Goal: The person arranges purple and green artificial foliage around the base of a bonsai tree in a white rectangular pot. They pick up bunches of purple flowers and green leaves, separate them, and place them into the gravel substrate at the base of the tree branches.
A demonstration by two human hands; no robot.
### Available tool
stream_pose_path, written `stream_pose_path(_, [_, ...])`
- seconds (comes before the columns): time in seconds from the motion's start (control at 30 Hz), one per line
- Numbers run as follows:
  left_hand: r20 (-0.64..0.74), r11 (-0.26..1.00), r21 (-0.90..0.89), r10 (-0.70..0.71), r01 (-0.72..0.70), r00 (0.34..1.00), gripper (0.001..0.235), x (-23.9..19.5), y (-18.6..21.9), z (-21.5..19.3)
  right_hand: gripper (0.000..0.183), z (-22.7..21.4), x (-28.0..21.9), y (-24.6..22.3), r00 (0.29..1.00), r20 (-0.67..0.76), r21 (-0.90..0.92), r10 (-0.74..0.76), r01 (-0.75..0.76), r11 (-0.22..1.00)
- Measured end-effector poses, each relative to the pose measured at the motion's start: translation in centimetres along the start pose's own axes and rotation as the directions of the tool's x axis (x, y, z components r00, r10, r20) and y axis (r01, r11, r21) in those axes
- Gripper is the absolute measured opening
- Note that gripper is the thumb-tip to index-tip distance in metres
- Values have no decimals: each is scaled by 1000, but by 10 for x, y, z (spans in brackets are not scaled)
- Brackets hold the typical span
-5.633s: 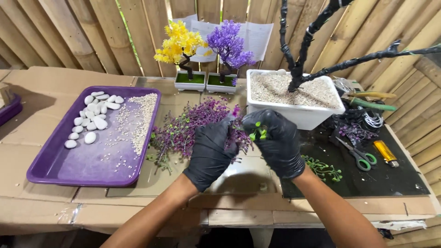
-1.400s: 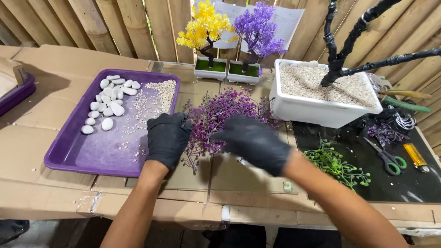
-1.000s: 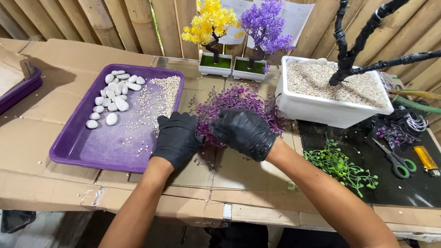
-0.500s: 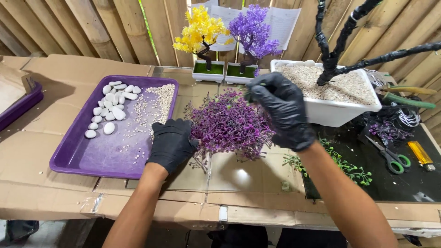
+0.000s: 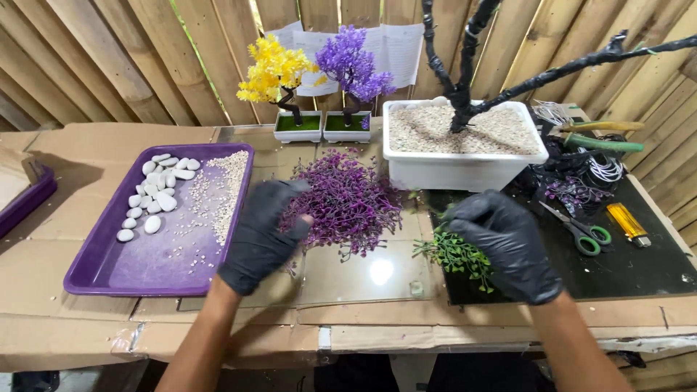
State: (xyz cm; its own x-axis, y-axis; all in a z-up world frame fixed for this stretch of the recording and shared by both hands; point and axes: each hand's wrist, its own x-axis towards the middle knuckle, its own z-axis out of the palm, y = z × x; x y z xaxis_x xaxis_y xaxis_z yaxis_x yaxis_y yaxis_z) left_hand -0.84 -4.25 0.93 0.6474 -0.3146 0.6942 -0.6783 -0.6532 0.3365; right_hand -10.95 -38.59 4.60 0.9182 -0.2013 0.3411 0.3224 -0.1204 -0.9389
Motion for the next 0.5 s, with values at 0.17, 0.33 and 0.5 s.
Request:
stream_pose_path(0.17, [154,871,-491,63,21,986,47,-7,94,44,20,38,-18,-11,994,21,190,105,-107,976])
stream_pose_path(0.33, [83,883,-460,141,-88,986,16,-6,143,41,6,12,-20,-6,894,339,-83,-294,340,937])
stream_pose_path(0.5, [128,902,-423,157,-89,979,5,-7,145,72,6,-16,-23,12,903,367,-134,-225,291,947])
